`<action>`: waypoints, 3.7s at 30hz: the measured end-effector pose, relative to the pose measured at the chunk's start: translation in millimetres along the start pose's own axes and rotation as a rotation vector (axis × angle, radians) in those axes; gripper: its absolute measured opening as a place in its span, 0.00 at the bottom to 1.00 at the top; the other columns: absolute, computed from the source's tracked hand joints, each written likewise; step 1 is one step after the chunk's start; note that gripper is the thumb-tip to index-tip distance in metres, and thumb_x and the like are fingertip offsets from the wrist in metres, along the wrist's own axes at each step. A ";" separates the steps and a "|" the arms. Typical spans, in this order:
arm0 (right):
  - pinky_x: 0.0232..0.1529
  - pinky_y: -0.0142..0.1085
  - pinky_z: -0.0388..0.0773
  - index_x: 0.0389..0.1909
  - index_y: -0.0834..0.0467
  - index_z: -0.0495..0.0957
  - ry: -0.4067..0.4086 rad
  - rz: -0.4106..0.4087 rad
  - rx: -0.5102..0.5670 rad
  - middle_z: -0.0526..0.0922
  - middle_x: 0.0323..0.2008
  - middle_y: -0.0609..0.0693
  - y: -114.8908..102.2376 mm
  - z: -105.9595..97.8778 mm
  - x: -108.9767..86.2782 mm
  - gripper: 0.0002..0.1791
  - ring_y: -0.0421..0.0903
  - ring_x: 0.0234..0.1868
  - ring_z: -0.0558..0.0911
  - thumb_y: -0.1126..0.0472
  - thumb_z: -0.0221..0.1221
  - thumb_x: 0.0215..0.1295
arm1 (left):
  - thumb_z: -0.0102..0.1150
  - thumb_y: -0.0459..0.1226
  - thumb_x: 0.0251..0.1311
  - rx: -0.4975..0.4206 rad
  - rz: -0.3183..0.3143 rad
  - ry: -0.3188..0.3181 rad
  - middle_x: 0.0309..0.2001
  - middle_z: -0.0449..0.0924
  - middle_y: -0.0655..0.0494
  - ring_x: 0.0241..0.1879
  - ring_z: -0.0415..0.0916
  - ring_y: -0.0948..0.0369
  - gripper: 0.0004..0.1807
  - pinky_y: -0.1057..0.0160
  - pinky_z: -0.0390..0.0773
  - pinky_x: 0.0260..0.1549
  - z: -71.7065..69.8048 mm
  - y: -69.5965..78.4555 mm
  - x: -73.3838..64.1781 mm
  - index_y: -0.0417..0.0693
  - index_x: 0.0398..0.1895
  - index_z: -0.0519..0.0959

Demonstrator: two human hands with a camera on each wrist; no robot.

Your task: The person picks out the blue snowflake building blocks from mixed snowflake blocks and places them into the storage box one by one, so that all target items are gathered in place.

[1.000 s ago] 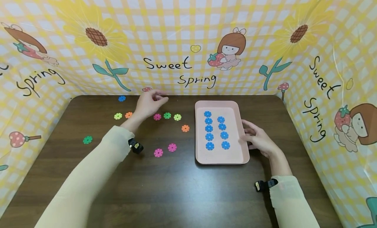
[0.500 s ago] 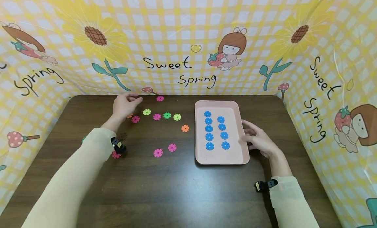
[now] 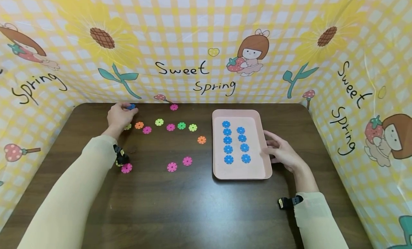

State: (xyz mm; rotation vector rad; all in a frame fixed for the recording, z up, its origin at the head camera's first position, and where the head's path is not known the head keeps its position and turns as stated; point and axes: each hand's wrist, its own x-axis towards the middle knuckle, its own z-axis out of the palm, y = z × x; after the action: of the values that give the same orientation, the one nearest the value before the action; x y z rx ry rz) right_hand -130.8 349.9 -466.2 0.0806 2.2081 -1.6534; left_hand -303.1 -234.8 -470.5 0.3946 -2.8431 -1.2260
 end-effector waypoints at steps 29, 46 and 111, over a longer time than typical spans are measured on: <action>0.43 0.52 0.85 0.84 0.50 0.50 0.010 0.013 0.008 0.68 0.68 0.73 -0.8 0.5 1.3 0.43 0.56 0.51 0.84 0.63 0.60 0.75 | 0.63 0.52 0.68 0.093 -0.104 -0.065 0.65 0.73 0.36 0.59 0.73 0.38 0.30 0.40 0.76 0.54 -7.3 -7.2 24.1 0.43 0.66 0.76; 0.43 0.51 0.85 0.84 0.50 0.49 0.011 0.008 0.001 0.67 0.69 0.73 -0.8 2.4 -0.4 0.43 0.55 0.51 0.84 0.63 0.60 0.75 | 0.69 0.46 0.66 0.081 0.100 -0.078 0.53 0.84 0.38 0.50 0.80 0.43 0.24 0.43 0.75 0.51 -15.1 -13.2 3.1 0.42 0.59 0.78; 0.43 0.51 0.85 0.84 0.50 0.50 0.017 0.008 0.009 0.66 0.69 0.73 0.9 -1.2 2.0 0.43 0.54 0.50 0.84 0.63 0.60 0.74 | 0.74 0.44 0.63 -0.039 0.443 -0.443 0.38 0.86 0.63 0.35 0.82 0.66 0.15 0.65 0.80 0.40 208.9 218.2 -110.2 0.50 0.50 0.86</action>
State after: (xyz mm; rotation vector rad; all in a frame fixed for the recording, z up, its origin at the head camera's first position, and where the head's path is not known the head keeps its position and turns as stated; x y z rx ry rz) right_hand -132.7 350.9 -467.4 0.1057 2.2097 -1.6651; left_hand -269.6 84.3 -449.3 -0.5507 -2.9863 -1.3997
